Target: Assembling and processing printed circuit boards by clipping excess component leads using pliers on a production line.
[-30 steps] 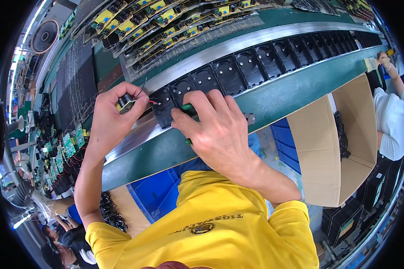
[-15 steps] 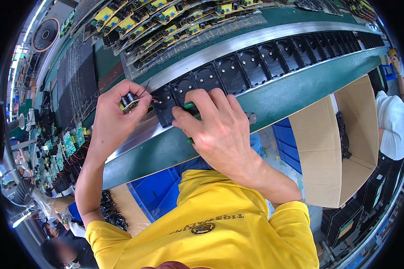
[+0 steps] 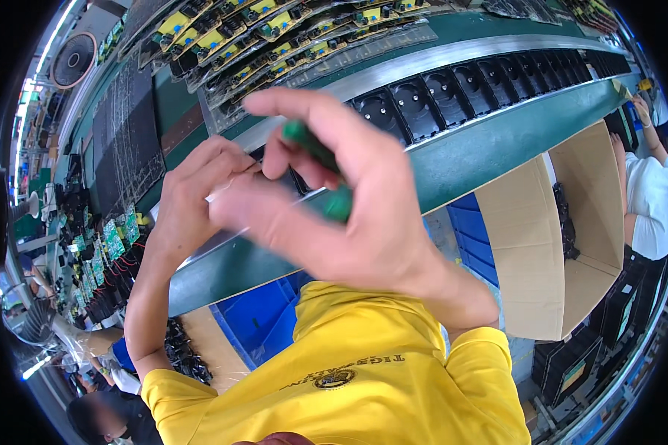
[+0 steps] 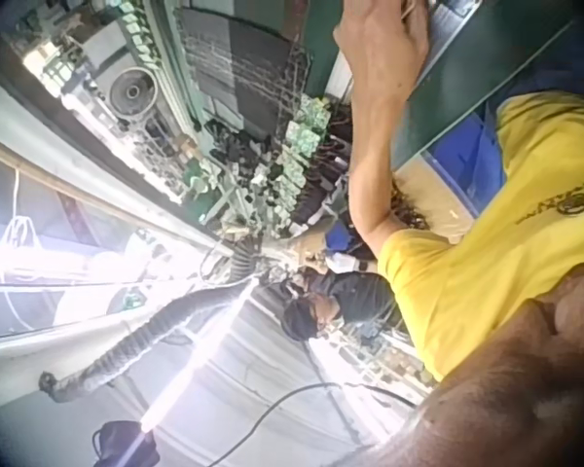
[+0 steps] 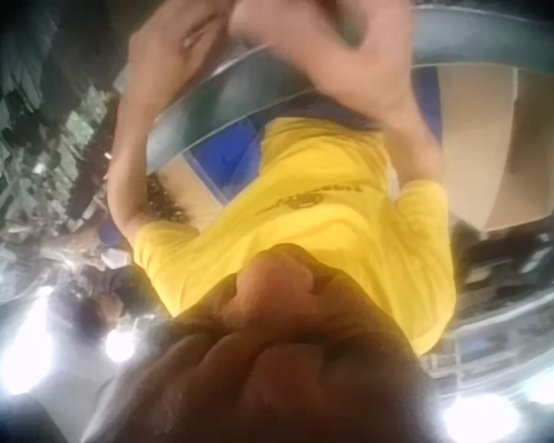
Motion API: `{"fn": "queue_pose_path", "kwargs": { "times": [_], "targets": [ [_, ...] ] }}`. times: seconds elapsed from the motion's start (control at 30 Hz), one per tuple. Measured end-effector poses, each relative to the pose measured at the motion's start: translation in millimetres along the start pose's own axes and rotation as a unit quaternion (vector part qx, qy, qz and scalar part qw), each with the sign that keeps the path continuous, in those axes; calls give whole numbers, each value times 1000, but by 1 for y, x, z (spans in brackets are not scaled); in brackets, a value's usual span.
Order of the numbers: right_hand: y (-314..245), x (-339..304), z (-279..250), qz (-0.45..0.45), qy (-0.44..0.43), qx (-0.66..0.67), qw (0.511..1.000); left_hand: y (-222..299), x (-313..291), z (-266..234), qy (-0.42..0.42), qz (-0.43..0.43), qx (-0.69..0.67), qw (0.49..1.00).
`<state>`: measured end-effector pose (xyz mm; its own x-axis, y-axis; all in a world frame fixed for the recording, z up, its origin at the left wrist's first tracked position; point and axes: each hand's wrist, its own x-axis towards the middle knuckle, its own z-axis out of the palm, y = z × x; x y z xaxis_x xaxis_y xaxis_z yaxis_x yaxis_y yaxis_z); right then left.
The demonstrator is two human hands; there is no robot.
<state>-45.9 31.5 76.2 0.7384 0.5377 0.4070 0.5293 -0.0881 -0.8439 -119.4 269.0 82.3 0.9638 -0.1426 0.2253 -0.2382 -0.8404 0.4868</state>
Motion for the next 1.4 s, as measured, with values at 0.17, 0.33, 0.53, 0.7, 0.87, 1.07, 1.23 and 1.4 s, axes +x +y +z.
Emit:
{"fn": "queue_pose_path", "kwargs": {
  "times": [0.17, 0.33, 0.53, 0.7, 0.87, 1.07, 1.23, 1.4],
  "targets": [
    [6, 48, 31, 95, 76, 344, 931, -11, -2, -1, -4, 99, 104, 990],
    [17, 66, 52, 118, 106, 491, 857, -19, 0, 3, 15, 139, 155, 978],
    [29, 65, 62, 100, 89, 535, 834, -24, -2, 11, 36, 144, 152, 977],
    [35, 61, 68, 51, 46, 486, 871, -23, -1, 11, 47, 147, 134, 979],
    [15, 66, 56, 62, 76, 457, 884, -5, 1, 8, 39, 108, 134, 984],
    [-16, 11, -18, -61, -12, -111, 992, 13, -2, 8, 53, 38, 122, 990],
    [13, -23, -13, -85, -70, -340, 934, 17, -1, 14, 64, -24, 48, 997],
    [15, -25, -10, -98, -56, -380, 918, 21, 7, 16, 42, -67, 49, 996]
  ]
}}
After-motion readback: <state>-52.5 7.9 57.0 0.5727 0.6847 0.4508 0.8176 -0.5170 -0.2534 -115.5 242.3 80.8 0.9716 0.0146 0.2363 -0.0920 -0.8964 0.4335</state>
